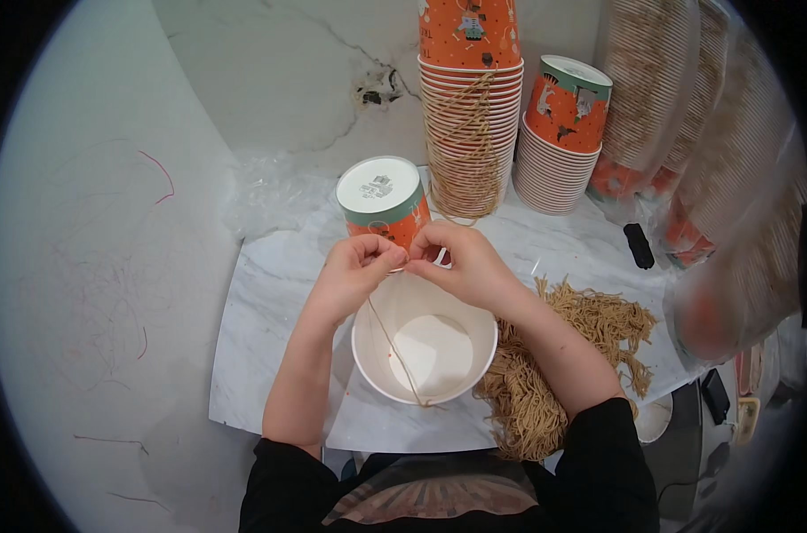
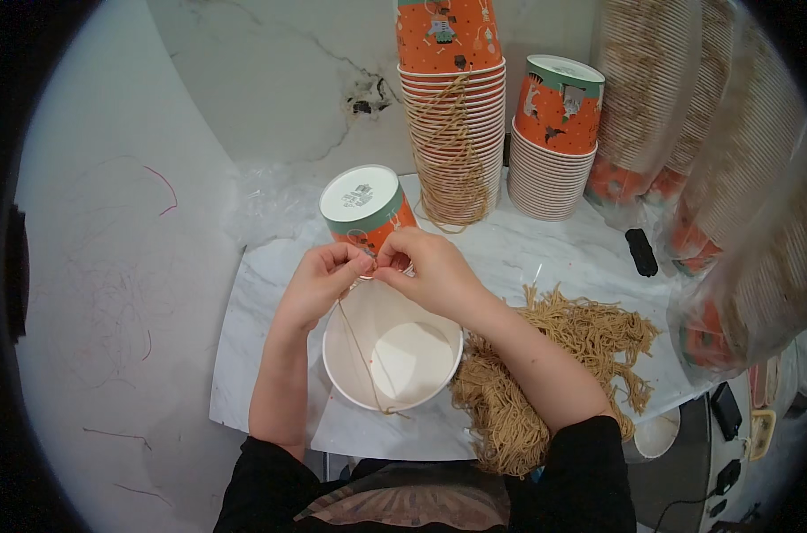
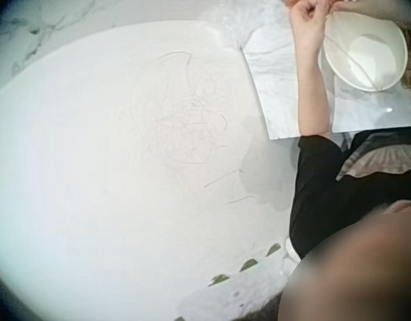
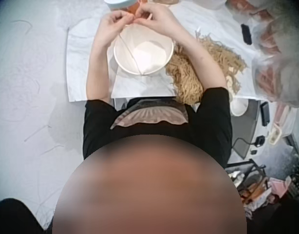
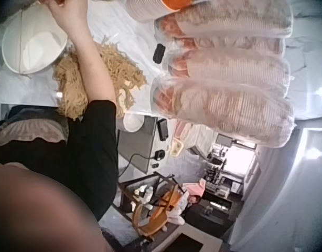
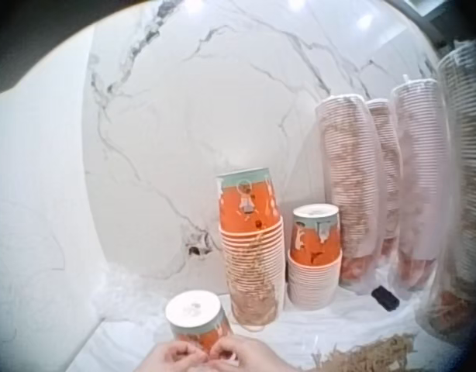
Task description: Tying strings to the rims of paper bowls and preparing food containers.
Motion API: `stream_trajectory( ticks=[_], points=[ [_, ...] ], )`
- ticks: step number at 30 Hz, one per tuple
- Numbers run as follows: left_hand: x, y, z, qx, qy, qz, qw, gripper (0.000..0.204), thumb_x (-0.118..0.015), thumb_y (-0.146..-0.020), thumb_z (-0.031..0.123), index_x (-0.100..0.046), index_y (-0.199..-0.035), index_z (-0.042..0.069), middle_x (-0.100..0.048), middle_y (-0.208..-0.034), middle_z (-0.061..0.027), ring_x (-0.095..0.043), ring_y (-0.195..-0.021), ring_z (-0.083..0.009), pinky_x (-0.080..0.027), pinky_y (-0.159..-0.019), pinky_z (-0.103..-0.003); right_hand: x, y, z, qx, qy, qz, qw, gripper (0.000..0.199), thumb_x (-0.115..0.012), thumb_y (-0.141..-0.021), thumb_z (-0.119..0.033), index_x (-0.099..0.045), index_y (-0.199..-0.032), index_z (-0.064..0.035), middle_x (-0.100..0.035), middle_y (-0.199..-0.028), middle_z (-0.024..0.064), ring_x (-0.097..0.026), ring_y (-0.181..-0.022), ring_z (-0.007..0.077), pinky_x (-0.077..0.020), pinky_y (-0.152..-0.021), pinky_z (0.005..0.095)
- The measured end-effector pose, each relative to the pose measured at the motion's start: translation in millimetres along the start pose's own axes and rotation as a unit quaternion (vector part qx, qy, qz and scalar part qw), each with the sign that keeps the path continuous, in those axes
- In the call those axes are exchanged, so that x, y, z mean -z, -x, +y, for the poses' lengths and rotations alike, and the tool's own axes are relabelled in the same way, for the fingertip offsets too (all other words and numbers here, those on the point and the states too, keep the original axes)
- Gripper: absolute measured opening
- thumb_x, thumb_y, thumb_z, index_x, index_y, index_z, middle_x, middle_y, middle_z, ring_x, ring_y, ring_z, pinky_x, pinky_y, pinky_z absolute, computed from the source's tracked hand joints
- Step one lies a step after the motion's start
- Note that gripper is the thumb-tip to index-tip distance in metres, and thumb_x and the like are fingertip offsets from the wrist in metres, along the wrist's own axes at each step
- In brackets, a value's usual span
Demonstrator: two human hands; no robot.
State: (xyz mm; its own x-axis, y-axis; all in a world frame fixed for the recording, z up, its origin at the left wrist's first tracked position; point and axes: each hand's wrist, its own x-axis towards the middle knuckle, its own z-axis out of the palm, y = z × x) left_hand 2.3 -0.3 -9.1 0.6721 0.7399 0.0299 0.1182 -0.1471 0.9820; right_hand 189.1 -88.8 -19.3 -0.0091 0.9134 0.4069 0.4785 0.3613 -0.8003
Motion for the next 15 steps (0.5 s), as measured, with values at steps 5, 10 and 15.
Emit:
stream_trajectory(
  ticks=[5,10,15],
  points=[
    [1.2,0.1,6.0,0.036,0.013,-0.003,0.999,0.018,-0.070,-0.094,0.023,-0.069,-0.090,0.006,-0.064,-0.080,0.0054,-0.045,-0.063,-0.0014,-0.036,-0.056,-0.019,0.6,0.0,3.4,-0.011,0.019,0.007,1.000,0.015,-0.074,-0.085,-0.011,-0.064,-0.088,-0.0009,-0.064,-0.084,0.0040,-0.061,-0.073,0.0116,-0.0502,-0.065,0.0273],
    [5.7,-1.1,5.5,0.046,0.002,-0.022,0.999,0.017,-0.071,-0.093,0.022,-0.069,-0.088,0.006,-0.064,-0.080,0.0053,-0.044,-0.062,-0.0016,-0.035,-0.055,-0.020,-0.8,0.5,2.4,0.018,0.026,0.006,0.999,0.013,-0.074,-0.085,-0.009,-0.064,-0.087,-0.0013,-0.063,-0.083,0.0040,-0.059,-0.071,0.0118,-0.0497,-0.064,0.0268],
    [11.2,-1.1,9.0,0.055,-0.014,-0.006,0.998,0.013,-0.072,-0.090,0.018,-0.070,-0.087,0.006,-0.065,-0.077,0.0039,-0.047,-0.061,-0.0029,-0.035,-0.054,-0.020,1.6,-0.5,0.0,-0.014,-0.014,0.008,1.000,0.015,-0.074,-0.082,-0.012,-0.064,-0.084,-0.0010,-0.063,-0.081,0.0092,-0.064,-0.071,0.0197,-0.0509,-0.065,0.0324]
  ],
)
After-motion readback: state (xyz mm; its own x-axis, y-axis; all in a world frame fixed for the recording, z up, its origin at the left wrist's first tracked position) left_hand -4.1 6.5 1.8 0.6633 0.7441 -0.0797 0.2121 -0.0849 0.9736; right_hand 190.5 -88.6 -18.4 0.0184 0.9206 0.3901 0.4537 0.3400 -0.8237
